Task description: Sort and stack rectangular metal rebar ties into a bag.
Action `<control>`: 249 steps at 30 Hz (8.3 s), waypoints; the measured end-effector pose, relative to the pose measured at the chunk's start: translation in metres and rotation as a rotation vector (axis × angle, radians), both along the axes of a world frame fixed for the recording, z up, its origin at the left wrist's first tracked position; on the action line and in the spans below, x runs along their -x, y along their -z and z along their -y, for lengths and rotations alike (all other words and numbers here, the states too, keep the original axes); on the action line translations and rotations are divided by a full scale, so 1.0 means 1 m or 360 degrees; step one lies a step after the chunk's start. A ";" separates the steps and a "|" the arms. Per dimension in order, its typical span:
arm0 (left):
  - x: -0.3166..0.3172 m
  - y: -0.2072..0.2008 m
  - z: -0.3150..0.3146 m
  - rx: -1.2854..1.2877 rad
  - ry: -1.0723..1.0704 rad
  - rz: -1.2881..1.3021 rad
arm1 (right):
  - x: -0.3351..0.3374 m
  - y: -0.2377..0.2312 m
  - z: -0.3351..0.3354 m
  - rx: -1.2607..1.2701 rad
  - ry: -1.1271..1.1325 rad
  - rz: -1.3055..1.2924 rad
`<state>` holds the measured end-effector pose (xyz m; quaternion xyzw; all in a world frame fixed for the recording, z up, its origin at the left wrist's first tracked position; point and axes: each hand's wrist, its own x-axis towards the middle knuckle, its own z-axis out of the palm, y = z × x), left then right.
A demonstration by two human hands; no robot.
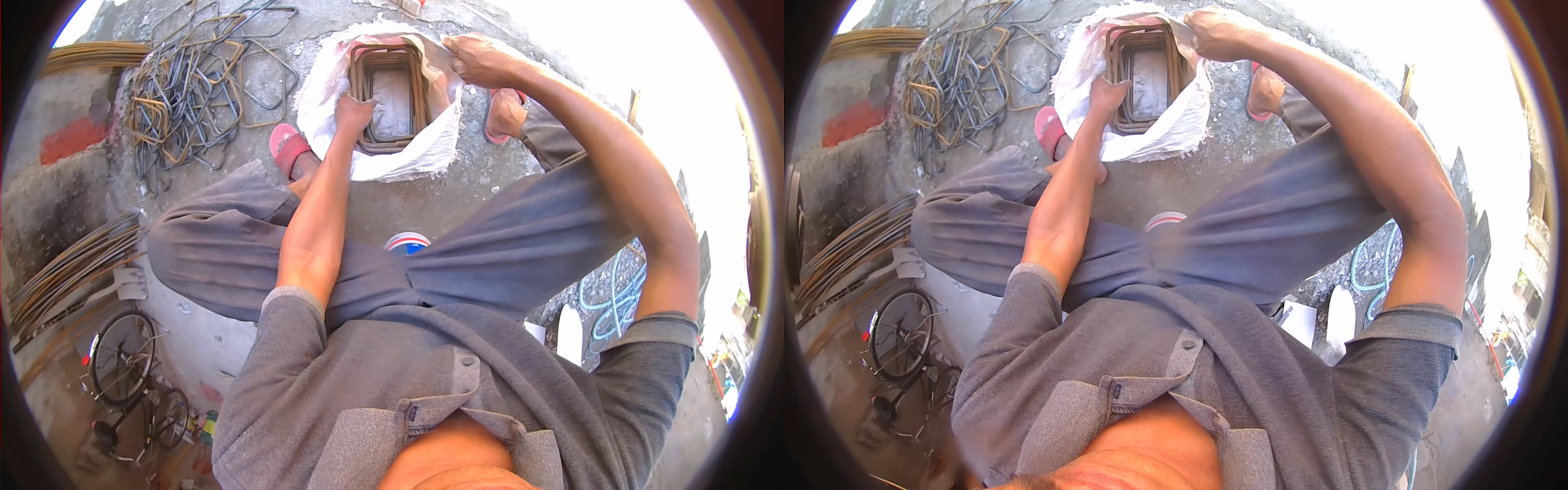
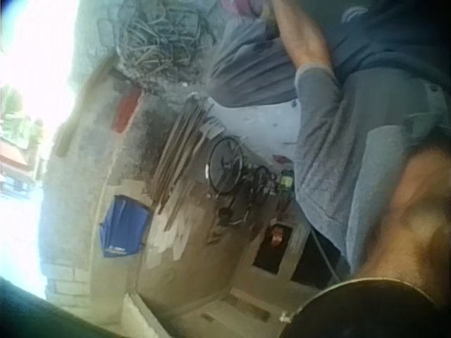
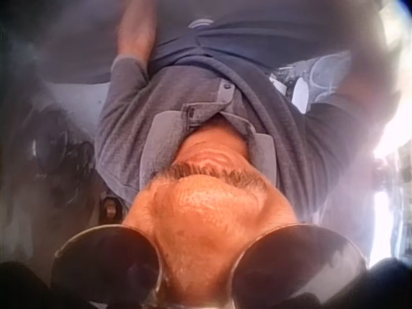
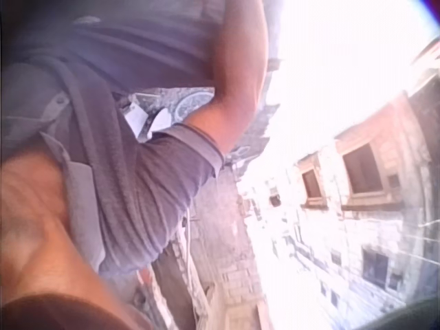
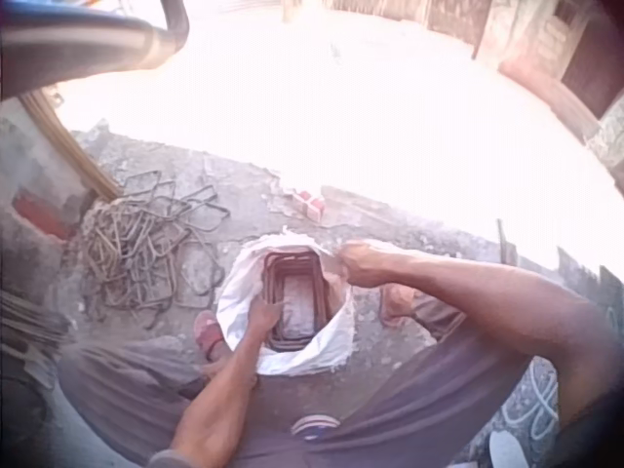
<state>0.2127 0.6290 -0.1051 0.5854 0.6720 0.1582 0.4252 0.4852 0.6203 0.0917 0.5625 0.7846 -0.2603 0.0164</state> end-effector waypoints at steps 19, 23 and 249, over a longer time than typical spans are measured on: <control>-0.011 -0.090 -0.006 -0.0335 0.0356 -0.0271 | -0.008 0.028 0.004 -0.0372 -0.0022 -0.0236; 0.032 -0.191 -0.070 0.0436 0.0262 0.1002 | -0.013 0.007 0.009 -0.0301 0.0005 -0.0160; 0.055 -0.352 0.035 0.0229 0.0073 0.1978 | 0.055 -0.051 0.026 0.1289 0.1367 -0.1761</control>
